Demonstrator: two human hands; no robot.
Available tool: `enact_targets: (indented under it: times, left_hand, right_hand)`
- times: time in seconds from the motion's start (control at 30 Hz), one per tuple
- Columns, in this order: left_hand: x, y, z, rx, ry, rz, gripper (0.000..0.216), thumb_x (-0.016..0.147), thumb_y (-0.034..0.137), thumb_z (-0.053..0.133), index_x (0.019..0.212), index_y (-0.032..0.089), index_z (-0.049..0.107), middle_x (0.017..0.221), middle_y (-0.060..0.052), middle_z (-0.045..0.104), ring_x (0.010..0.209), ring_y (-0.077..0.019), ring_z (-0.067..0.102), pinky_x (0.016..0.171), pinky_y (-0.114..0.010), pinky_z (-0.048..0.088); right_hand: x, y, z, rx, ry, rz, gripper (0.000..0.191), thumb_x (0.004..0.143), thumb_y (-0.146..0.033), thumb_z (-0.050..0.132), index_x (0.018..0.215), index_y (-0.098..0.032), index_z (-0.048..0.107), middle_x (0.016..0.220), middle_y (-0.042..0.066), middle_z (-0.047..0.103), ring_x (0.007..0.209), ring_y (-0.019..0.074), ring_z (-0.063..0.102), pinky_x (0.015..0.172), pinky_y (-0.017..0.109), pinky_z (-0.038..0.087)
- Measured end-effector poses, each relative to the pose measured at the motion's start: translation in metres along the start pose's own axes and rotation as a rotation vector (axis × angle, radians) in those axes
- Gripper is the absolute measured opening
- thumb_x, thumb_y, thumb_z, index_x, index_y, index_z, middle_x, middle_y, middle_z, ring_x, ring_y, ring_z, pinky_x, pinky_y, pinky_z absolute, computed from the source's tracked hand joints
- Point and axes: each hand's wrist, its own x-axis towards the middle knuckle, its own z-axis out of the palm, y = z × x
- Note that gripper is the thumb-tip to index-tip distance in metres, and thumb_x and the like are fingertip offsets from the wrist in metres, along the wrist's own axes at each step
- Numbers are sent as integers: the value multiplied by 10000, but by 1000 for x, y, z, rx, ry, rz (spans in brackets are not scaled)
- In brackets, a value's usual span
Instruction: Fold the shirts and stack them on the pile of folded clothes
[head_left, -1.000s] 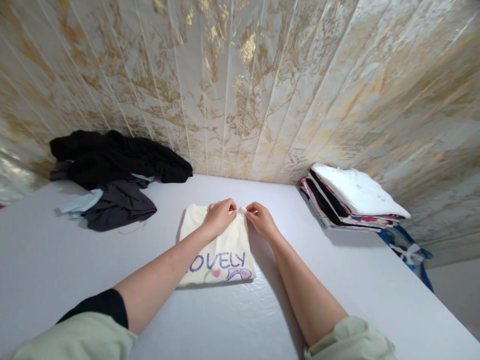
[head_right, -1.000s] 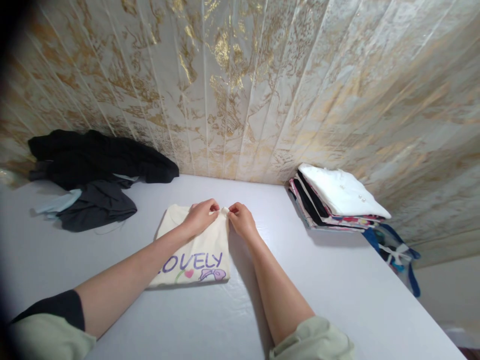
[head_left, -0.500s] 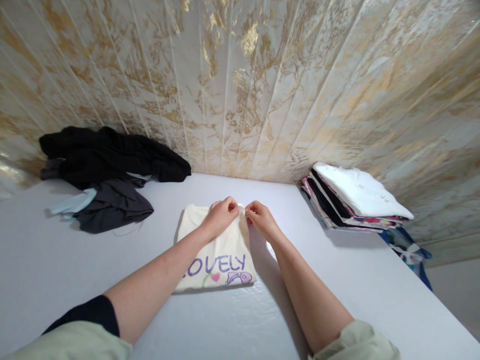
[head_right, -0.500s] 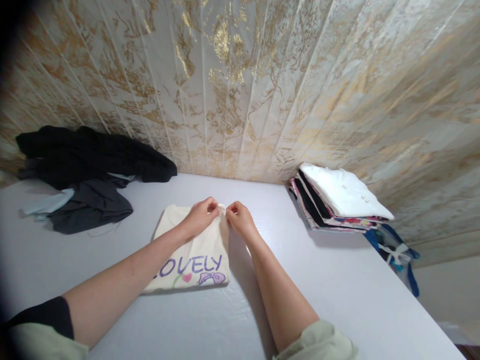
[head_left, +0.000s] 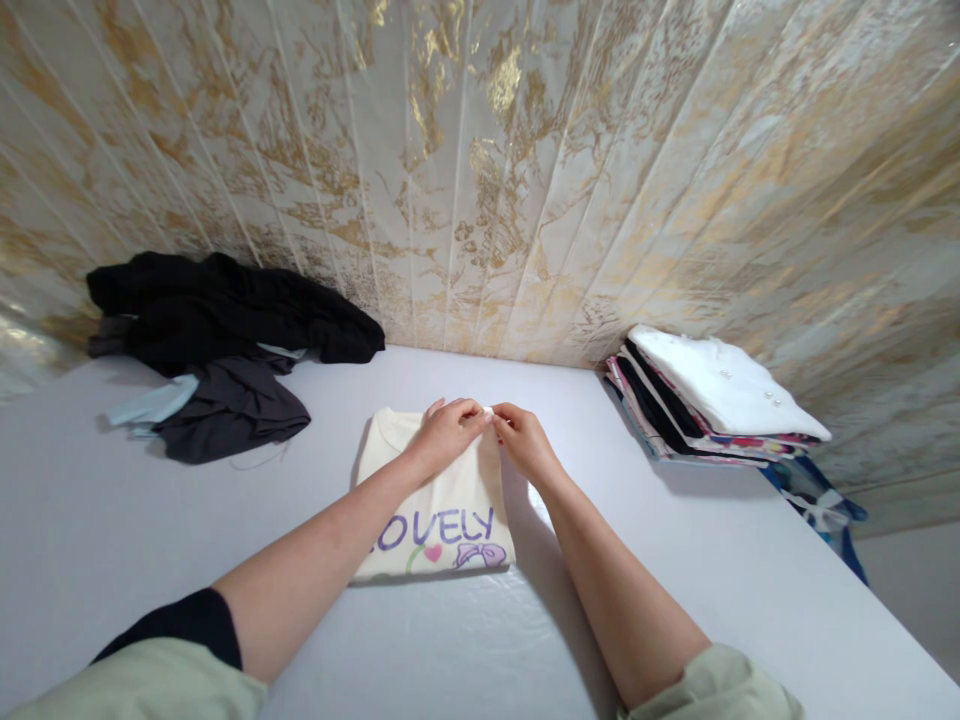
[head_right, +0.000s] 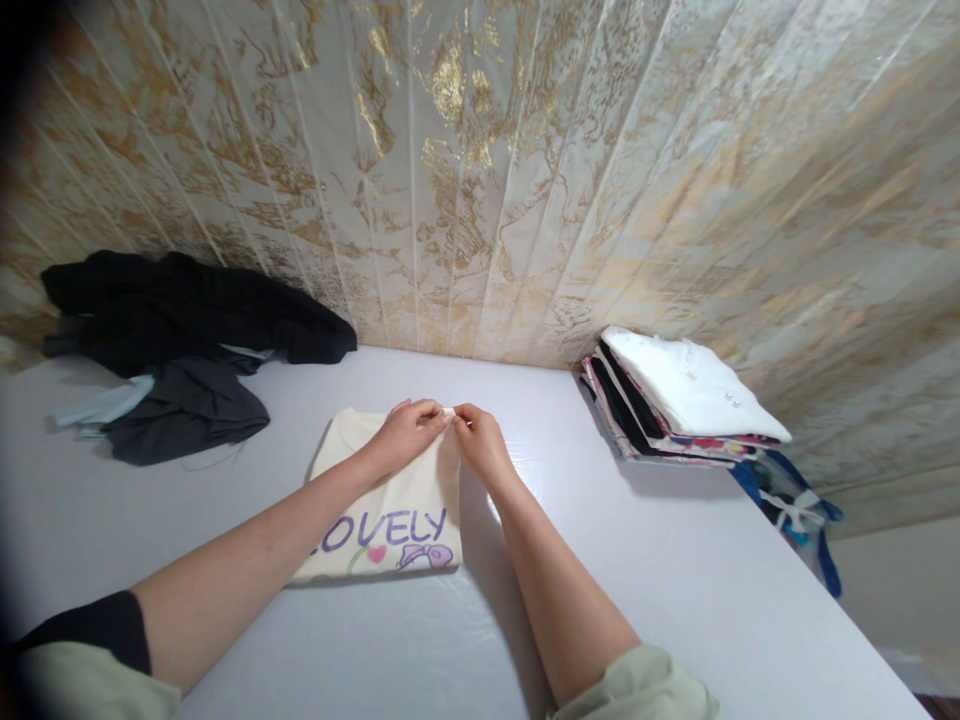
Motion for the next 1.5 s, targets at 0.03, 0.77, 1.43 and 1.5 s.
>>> enact_targets:
  times: [0.03, 0.77, 1.43, 1.5]
  left_hand:
    - [1, -2, 1, -26, 17, 11, 222, 865, 395, 511, 816, 223, 642, 831, 9, 684, 803, -162, 611, 1045, -412, 337]
    - [4, 0, 1, -406, 26, -142, 243, 802, 346, 587, 932, 165, 681, 955, -61, 724, 918, -198, 656, 847, -301, 506]
    - [12, -3, 6, -256, 83, -80, 125, 803, 279, 525, 832, 196, 613, 817, -5, 652, 791, -151, 589, 738, -259, 478]
    - [12, -8, 8, -220, 39, -62, 160, 820, 287, 515, 886, 200, 632, 847, -11, 665, 797, -153, 597, 741, -259, 472]
  right_hand:
    - [0, 0, 0, -2, 0, -12, 268, 801, -344, 464, 838, -168, 663, 740, 14, 631, 678, 144, 532, 643, 251, 410]
    - [-4, -1, 10, 258, -30, 148, 395, 723, -554, 574, 724, -159, 572, 617, -27, 494, 577, 106, 404, 510, 214, 283]
    - [-3, 5, 0, 93, -243, 155, 181, 680, -346, 580, 709, -174, 532, 593, -54, 487, 535, 92, 412, 483, 206, 292]
    - [-3, 3, -2, 56, -281, 180, 132, 672, -295, 568, 705, -170, 539, 572, -56, 491, 509, 90, 417, 471, 210, 289]
